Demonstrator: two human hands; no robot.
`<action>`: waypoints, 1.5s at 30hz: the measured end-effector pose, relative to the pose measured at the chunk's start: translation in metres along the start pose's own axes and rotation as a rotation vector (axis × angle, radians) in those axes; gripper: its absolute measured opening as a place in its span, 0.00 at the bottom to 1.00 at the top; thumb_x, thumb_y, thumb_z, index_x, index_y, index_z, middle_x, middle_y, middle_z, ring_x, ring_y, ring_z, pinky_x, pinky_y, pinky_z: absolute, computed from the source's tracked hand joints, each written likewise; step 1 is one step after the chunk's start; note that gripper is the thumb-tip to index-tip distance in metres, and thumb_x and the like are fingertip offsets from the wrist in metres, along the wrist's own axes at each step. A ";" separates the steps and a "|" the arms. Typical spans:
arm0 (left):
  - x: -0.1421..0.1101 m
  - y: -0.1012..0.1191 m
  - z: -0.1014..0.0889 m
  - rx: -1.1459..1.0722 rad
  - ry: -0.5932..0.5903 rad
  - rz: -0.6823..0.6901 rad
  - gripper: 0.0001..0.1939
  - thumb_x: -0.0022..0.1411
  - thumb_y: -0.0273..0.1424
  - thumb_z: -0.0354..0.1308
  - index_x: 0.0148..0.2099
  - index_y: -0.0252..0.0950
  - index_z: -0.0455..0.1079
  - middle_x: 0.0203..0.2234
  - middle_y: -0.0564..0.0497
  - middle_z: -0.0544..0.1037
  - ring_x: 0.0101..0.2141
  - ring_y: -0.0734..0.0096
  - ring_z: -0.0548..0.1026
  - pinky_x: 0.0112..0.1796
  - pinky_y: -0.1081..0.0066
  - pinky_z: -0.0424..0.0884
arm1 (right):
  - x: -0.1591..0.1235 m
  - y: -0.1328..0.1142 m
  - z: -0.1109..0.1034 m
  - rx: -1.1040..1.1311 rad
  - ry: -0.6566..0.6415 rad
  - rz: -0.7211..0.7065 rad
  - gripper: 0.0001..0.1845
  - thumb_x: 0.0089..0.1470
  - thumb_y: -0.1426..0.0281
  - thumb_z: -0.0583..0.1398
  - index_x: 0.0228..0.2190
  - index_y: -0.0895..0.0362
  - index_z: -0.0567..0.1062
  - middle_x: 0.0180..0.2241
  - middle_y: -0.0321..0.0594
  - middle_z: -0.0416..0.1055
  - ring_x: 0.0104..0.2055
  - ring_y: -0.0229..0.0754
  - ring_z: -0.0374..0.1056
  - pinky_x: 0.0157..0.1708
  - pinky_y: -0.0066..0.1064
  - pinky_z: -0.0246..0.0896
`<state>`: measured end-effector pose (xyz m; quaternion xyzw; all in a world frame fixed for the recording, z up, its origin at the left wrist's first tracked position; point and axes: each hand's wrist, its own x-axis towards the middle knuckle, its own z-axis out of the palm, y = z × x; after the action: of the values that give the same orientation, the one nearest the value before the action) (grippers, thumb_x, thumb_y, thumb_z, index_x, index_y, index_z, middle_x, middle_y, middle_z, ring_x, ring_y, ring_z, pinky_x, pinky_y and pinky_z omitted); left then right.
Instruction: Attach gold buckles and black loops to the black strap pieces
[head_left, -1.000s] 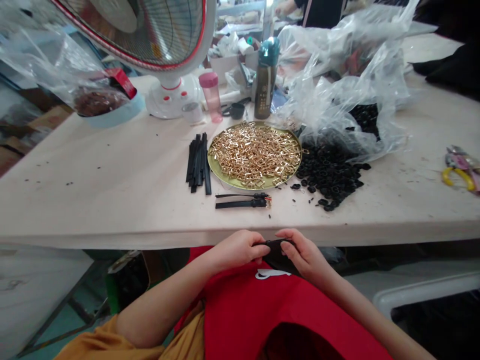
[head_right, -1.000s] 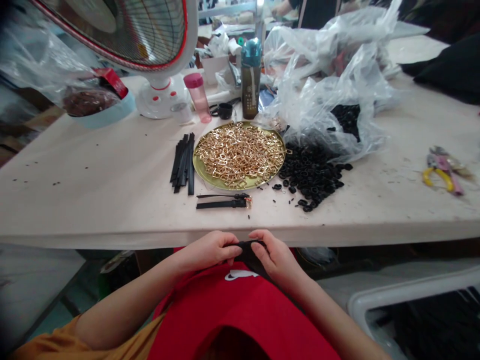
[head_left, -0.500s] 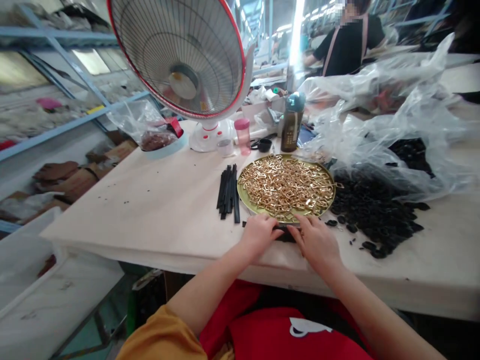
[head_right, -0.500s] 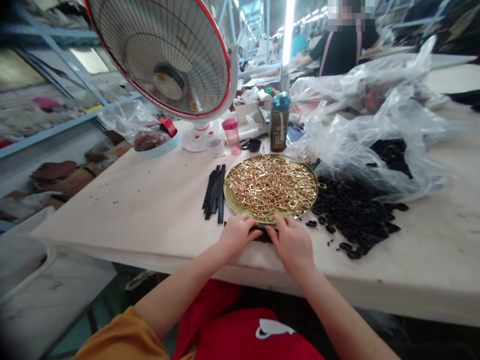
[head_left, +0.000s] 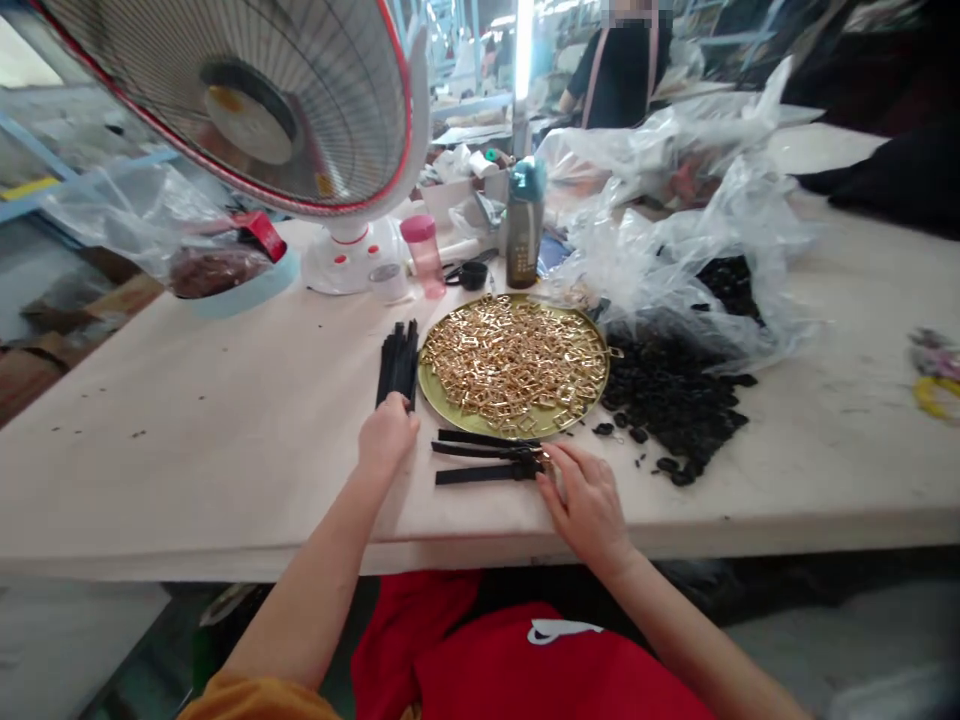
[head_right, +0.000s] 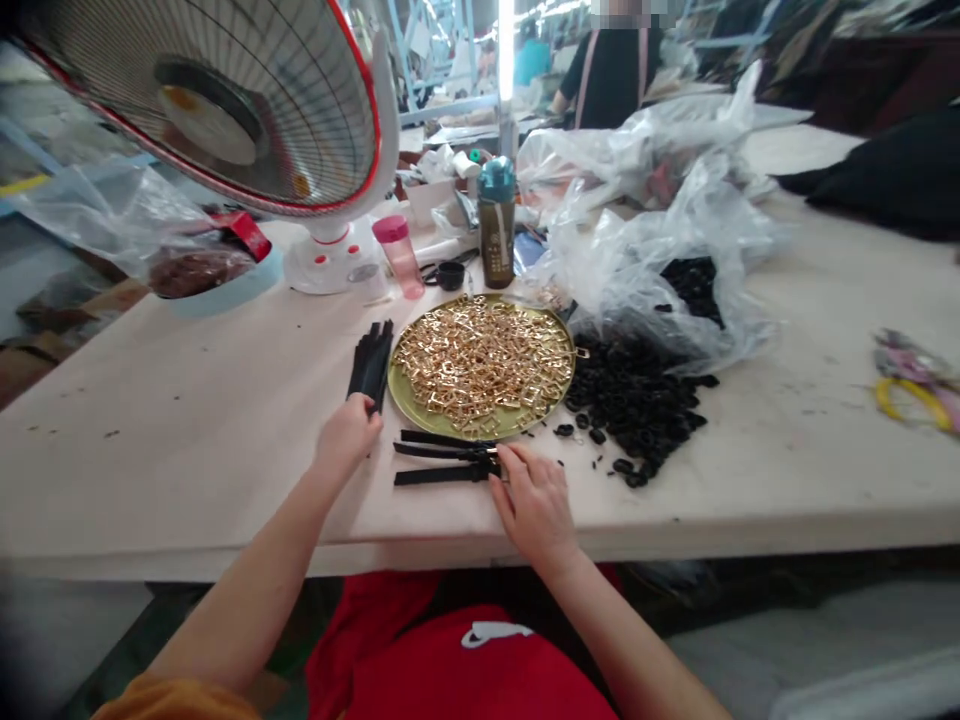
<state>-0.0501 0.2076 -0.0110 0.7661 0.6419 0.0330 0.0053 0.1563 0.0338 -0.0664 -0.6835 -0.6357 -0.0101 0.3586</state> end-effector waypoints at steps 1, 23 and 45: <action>-0.007 0.000 -0.003 -0.031 0.078 0.002 0.10 0.57 0.30 0.46 0.42 0.33 0.62 0.35 0.43 0.73 0.36 0.60 0.73 0.34 0.67 0.66 | 0.001 -0.001 -0.002 0.064 0.016 0.016 0.17 0.53 0.68 0.53 0.46 0.58 0.66 0.45 0.49 0.65 0.48 0.49 0.60 0.47 0.42 0.54; -0.134 0.104 -0.035 -1.381 -0.869 0.025 0.10 0.51 0.24 0.46 0.38 0.33 0.61 0.29 0.52 0.72 0.19 0.83 0.66 0.19 0.81 0.61 | 0.050 0.067 -0.072 -0.412 -0.189 0.211 0.12 0.55 0.67 0.51 0.29 0.56 0.73 0.31 0.41 0.68 0.30 0.39 0.64 0.28 0.29 0.51; -0.115 0.108 -0.025 -1.566 -1.066 -0.126 0.07 0.51 0.26 0.50 0.34 0.32 0.65 0.28 0.51 0.73 0.19 0.83 0.67 0.19 0.81 0.60 | 0.028 0.039 -0.051 0.999 -0.172 0.773 0.10 0.46 0.62 0.60 0.32 0.53 0.70 0.27 0.32 0.67 0.27 0.34 0.65 0.33 0.30 0.63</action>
<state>0.0348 0.0742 0.0145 0.4230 0.3905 0.0995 0.8116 0.2185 0.0345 -0.0337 -0.6125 -0.2978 0.4723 0.5596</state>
